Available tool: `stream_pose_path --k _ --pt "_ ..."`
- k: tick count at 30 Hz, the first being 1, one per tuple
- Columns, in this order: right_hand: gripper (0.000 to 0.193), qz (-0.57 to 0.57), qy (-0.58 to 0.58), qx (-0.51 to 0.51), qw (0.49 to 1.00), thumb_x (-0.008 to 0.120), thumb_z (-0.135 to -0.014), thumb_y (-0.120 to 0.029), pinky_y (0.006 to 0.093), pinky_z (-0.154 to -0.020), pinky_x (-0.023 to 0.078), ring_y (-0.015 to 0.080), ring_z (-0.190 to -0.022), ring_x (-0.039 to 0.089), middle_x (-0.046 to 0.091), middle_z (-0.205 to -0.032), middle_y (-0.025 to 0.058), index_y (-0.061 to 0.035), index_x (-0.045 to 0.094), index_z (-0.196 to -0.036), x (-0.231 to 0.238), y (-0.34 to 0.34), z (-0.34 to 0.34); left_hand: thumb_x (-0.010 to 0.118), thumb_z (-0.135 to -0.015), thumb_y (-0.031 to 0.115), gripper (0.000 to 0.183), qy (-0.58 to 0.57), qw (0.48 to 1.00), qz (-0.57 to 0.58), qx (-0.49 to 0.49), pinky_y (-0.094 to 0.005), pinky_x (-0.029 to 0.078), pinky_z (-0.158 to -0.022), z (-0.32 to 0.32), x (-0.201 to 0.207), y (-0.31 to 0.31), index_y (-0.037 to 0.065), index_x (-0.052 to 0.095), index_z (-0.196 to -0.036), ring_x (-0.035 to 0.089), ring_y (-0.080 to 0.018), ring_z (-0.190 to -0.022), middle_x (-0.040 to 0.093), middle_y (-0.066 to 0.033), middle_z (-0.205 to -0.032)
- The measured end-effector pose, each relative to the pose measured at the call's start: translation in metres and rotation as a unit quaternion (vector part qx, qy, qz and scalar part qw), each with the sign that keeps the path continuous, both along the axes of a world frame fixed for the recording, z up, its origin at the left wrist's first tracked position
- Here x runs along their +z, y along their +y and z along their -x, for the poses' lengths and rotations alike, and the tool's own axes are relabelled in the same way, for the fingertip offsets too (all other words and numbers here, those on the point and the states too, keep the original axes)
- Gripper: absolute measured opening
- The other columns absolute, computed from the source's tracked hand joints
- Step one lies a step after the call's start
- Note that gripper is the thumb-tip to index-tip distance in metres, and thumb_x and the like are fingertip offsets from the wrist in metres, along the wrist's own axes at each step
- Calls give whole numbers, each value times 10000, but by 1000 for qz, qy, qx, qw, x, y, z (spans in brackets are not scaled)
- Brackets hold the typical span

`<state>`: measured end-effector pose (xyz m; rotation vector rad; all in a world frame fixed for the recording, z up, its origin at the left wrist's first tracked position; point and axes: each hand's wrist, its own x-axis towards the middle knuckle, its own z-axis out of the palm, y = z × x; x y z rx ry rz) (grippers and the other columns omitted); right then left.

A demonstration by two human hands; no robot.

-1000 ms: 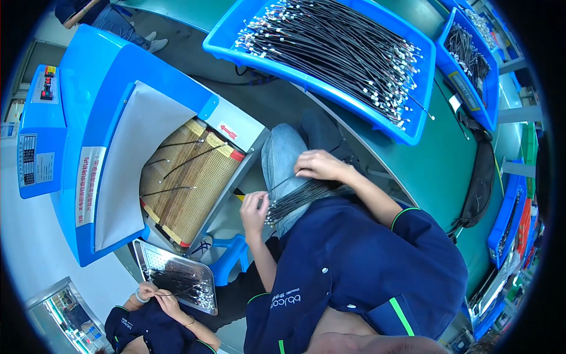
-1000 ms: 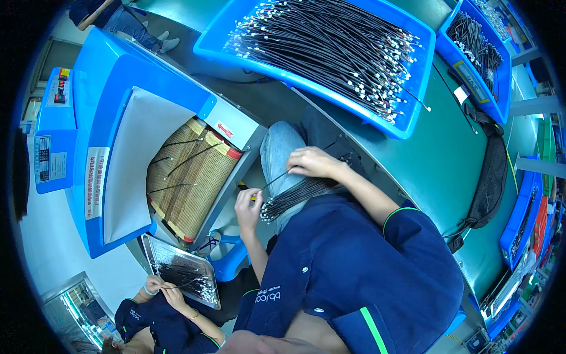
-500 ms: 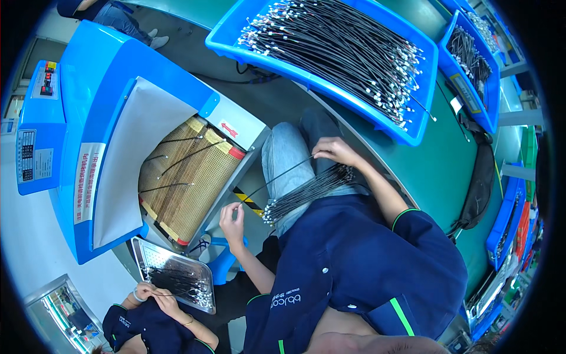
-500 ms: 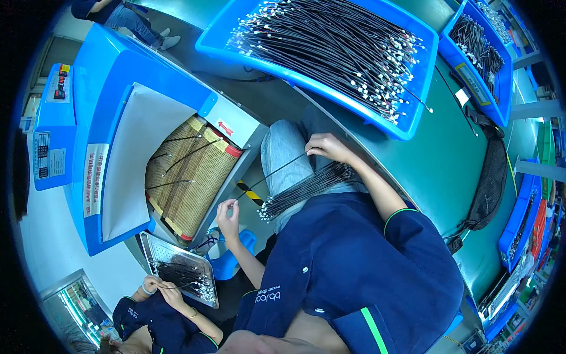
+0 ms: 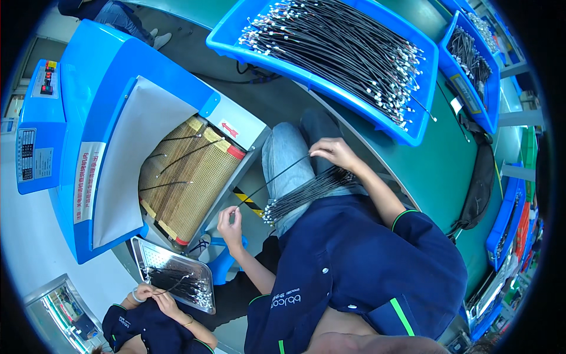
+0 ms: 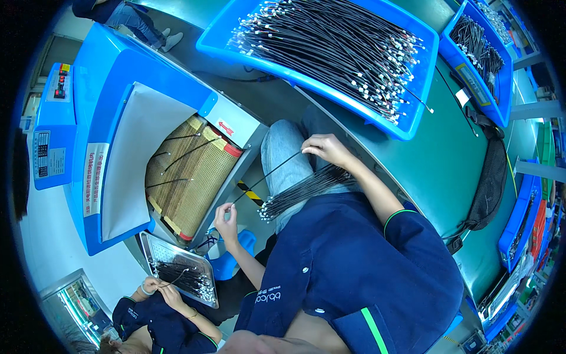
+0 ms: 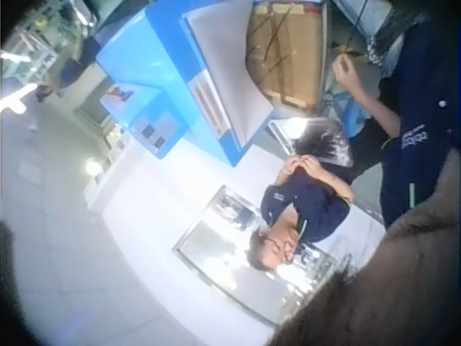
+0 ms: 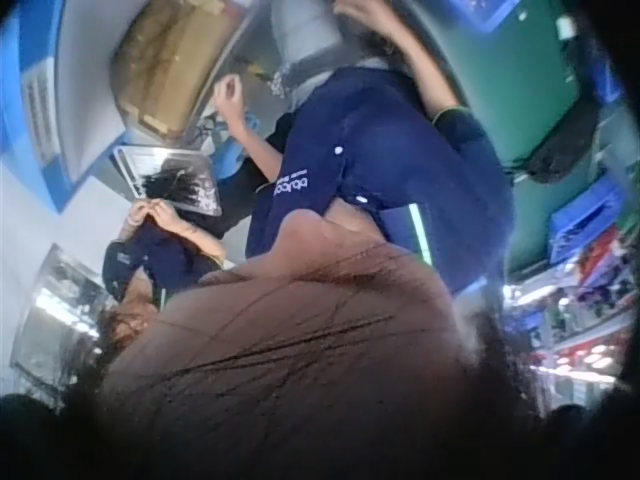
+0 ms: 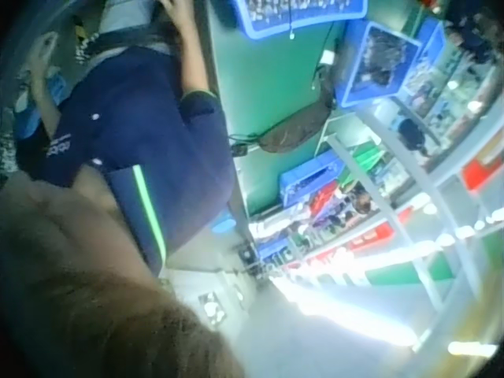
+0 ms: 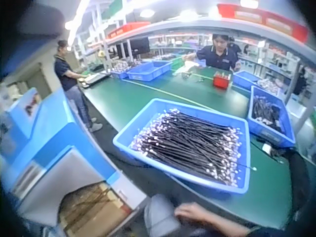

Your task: The person inserts thin black cables into a blue machine with a mesh surface, likely for crimping or processing. They handle the cables one by one, placing them into the machine and then moving them to a blue bin. A coworker is visible in the background performing a similar task.

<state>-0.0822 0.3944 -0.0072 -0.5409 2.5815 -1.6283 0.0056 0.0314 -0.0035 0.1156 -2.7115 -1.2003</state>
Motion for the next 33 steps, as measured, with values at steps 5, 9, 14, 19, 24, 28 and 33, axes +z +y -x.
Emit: stream_pose_path --k 5,9,14,19,24,28,33 --pt "160 7 -11 21 1000 669 -825 -188 317 -681 495 223 -768 641 667 -846 76 -38 666 -880 3 0 0 665 -766 -19 97 2 1000 3 12 -302 500 -684 -9 0 -3 -4 631 -856 610 -205 -739 643 -103 -831" --pt "152 20 -14 22 999 680 -818 -181 314 -672 490 223 -756 640 663 -824 81 -36 666 -860 3 2 0 664 -767 -21 95 -2 1000 -7 18 -298 496 -686 -8 -1 -1 -6 630 -855 609 -198 -738 643 -100 -829" --pt "149 4 -38 44 998 690 -810 -177 317 -659 485 228 -735 634 651 -793 81 -32 664 -835 17 4 -2 662 -766 -26 93 -1 1000 -1 25 -298 488 -678 -4 6 -3 -7 629 -850 602 -195 -732 641 -96 -819" --pt "133 -16 -5 98 995 701 -794 -161 325 -634 477 229 -700 621 638 -752 82 -36 671 -831 27 4 2 664 -756 -34 101 25 999 8 20 -304 486 -674 -7 16 -8 -5 628 -845 598 -203 -727 639 -97 -811" --pt "118 -16 24 100 995 713 -778 -139 328 -612 473 225 -679 615 636 -734 81 -43 683 -839 31 -1 4 664 -767 -19 80 30 999 10 25 -277 476 -669 -12 18 -10 -8 632 -840 593 -166 -712 637 -83 -803" --pt "118 -5 27 71 997 713 -778 -138 330 -604 472 229 -668 611 636 -734 81 -42 682 -840 29 5 -1 662 -768 -22 80 26 1000 0 4 -278 481 -677 1 17 -7 -11 631 -841 598 -172 -721 636 -88 -806" --pt "131 -9 32 78 996 716 -778 -147 337 -599 469 234 -659 605 619 -711 83 -33 665 -818 31 0 1 659 -771 -22 76 25 1000 0 15 -284 484 -682 -9 18 -11 -14 630 -842 603 -179 -727 638 -92 -812"
